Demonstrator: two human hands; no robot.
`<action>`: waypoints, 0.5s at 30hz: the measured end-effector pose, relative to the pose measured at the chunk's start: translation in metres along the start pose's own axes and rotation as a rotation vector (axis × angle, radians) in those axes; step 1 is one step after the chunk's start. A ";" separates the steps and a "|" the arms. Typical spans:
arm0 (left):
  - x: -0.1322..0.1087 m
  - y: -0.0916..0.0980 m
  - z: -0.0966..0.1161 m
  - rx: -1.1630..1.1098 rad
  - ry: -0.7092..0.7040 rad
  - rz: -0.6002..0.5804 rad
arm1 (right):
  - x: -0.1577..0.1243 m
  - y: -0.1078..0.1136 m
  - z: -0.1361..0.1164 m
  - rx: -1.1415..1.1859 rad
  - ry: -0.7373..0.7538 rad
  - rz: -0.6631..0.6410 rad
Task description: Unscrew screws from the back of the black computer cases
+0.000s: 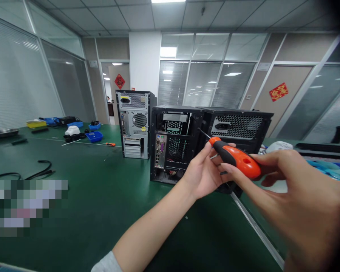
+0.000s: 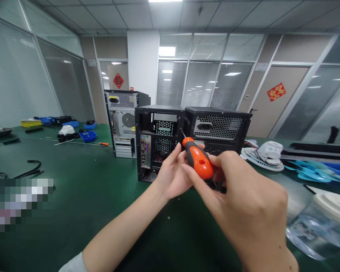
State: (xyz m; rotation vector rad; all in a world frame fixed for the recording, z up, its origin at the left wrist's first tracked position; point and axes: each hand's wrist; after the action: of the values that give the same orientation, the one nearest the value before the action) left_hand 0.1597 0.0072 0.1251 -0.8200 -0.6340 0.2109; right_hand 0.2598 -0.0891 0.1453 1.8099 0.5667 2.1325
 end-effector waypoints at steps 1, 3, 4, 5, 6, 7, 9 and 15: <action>0.000 0.000 0.000 -0.001 0.000 -0.004 | 0.000 -0.001 0.001 0.008 -0.004 0.017; -0.001 0.001 0.000 0.007 -0.005 -0.017 | -0.001 -0.003 0.003 0.025 -0.036 0.031; -0.002 0.001 0.000 0.016 -0.007 -0.026 | -0.001 -0.003 0.003 0.031 -0.056 0.034; -0.002 0.001 0.000 0.027 -0.009 -0.034 | -0.002 -0.004 0.003 0.038 -0.075 0.033; -0.003 0.002 -0.001 0.038 -0.011 -0.039 | -0.002 -0.004 0.003 0.047 -0.091 0.029; -0.003 0.002 -0.001 0.047 -0.012 -0.039 | -0.003 -0.005 0.003 0.052 -0.109 0.024; -0.003 0.003 -0.002 0.059 -0.009 -0.025 | -0.004 -0.005 0.003 0.053 -0.143 0.019; -0.005 0.003 -0.003 0.091 -0.005 -0.027 | -0.004 -0.005 -0.002 0.067 -0.225 0.026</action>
State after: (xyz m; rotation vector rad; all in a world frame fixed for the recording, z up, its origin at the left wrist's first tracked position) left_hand 0.1577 0.0052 0.1196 -0.7229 -0.6355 0.2154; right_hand 0.2582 -0.0867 0.1393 2.0691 0.5664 1.9111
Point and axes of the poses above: each hand's wrist, its own x-axis towards the middle knuckle, its own y-axis out of the back of the hand, z = x × y, and after that the axes turned 13 degrees about -z, right-handed
